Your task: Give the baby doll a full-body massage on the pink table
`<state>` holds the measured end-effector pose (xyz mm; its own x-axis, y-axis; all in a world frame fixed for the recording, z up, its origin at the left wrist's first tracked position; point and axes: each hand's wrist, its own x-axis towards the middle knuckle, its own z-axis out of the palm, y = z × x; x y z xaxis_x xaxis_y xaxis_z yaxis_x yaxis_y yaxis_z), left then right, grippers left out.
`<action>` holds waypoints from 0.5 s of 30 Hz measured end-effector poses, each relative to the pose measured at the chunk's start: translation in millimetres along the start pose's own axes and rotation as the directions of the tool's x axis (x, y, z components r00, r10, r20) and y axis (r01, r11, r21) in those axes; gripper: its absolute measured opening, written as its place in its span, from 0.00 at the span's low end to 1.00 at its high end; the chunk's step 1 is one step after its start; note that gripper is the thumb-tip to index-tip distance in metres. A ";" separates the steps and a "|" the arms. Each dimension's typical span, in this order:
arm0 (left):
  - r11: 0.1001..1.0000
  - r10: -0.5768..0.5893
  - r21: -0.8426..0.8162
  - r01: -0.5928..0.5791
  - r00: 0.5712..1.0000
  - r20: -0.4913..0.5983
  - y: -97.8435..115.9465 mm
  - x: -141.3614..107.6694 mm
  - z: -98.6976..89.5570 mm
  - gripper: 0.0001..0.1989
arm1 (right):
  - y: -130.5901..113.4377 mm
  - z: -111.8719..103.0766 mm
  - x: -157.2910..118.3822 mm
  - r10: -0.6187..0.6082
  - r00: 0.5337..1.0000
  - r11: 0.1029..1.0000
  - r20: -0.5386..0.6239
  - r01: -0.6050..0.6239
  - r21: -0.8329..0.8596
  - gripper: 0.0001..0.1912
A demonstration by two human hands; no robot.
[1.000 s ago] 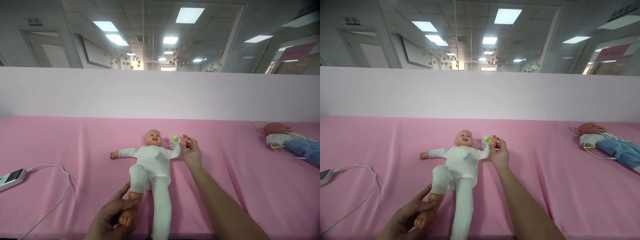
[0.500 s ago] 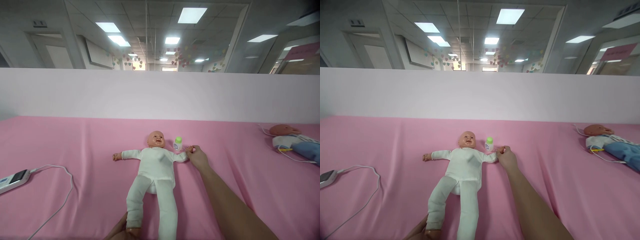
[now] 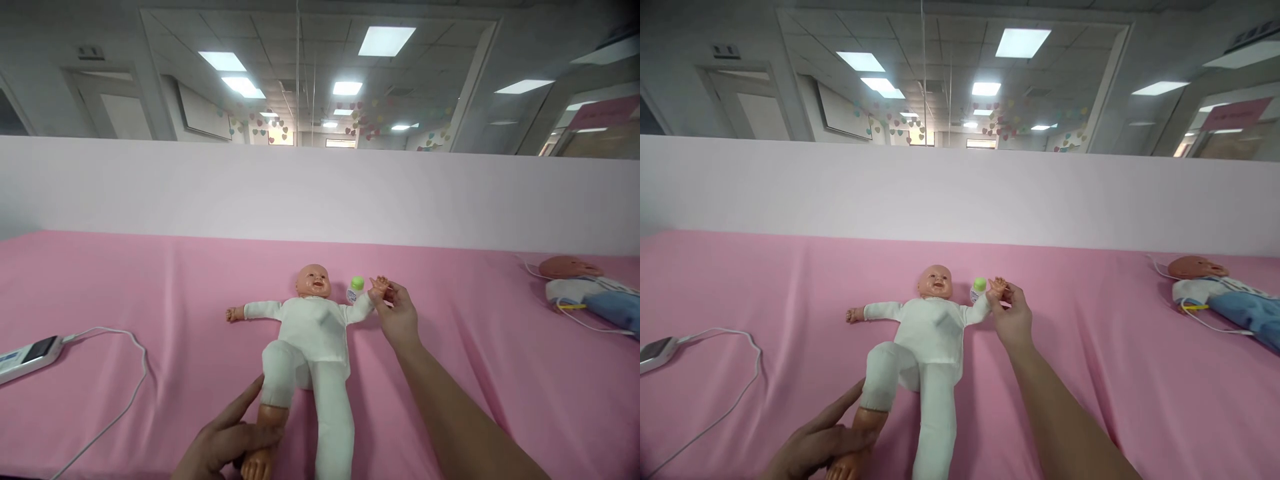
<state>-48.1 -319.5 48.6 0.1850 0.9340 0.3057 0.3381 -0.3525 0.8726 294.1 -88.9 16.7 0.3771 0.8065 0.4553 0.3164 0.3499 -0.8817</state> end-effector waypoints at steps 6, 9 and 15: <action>0.997 0.011 0.082 -0.012 1.000 0.008 27.1 30.2 -3.8 0.15 | -37.1 21.1 -35.7 -0.330 0.894 0.931 0.303 0.362 -0.055 0.17; 0.996 0.043 0.083 -0.043 0.999 0.008 28.8 40.3 -0.8 0.16 | -42.9 27.1 -41.5 -0.436 0.773 0.857 0.461 0.512 -0.048 0.14; 0.999 -0.039 0.033 0.038 0.999 0.022 13.9 56.0 5.6 0.17 | -42.6 29.4 -39.6 -0.475 0.630 0.828 0.615 0.555 0.071 0.19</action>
<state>-27.9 -272.4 75.7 0.1920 0.9455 0.2630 0.3753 -0.3184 0.8705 240.1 -121.7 32.6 -0.4481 0.6347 0.6296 0.4097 0.7717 -0.4863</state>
